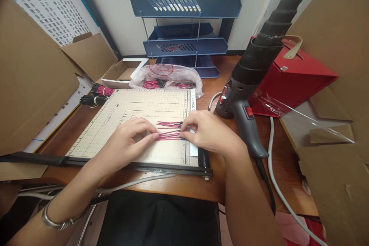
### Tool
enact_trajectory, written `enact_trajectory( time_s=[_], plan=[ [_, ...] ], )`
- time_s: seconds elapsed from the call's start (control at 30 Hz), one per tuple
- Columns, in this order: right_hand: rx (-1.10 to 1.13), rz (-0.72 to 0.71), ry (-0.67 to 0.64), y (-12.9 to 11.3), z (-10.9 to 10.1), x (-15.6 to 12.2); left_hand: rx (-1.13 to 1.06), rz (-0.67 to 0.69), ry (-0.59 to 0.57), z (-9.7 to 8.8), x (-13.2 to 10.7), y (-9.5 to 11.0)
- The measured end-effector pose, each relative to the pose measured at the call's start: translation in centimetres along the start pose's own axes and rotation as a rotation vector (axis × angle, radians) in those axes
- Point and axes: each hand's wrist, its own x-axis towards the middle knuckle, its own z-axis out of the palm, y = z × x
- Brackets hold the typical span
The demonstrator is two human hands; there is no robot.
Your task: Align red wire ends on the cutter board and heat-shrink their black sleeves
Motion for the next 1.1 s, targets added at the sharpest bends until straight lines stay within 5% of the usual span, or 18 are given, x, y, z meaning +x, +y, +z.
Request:
enact_trajectory(
  time_s=[0.27,0.5,0.93,1.1],
  plan=[
    [-0.032,0.023,0.096,-0.3,0.4,0.1,0.048,-0.029,-0.029,0.4,1.4,0.7],
    [-0.045,0.041,0.047,-0.6,0.9,0.3,0.106,-0.034,-0.066,1.2,2.7,1.5],
    [0.045,-0.104,0.195,-0.2,0.7,0.2,0.160,0.086,0.122,1.6,2.2,1.6],
    [0.171,-0.043,0.167,-0.7,1.0,0.0,0.205,0.136,0.214,1.7,2.0,1.6]
  ],
)
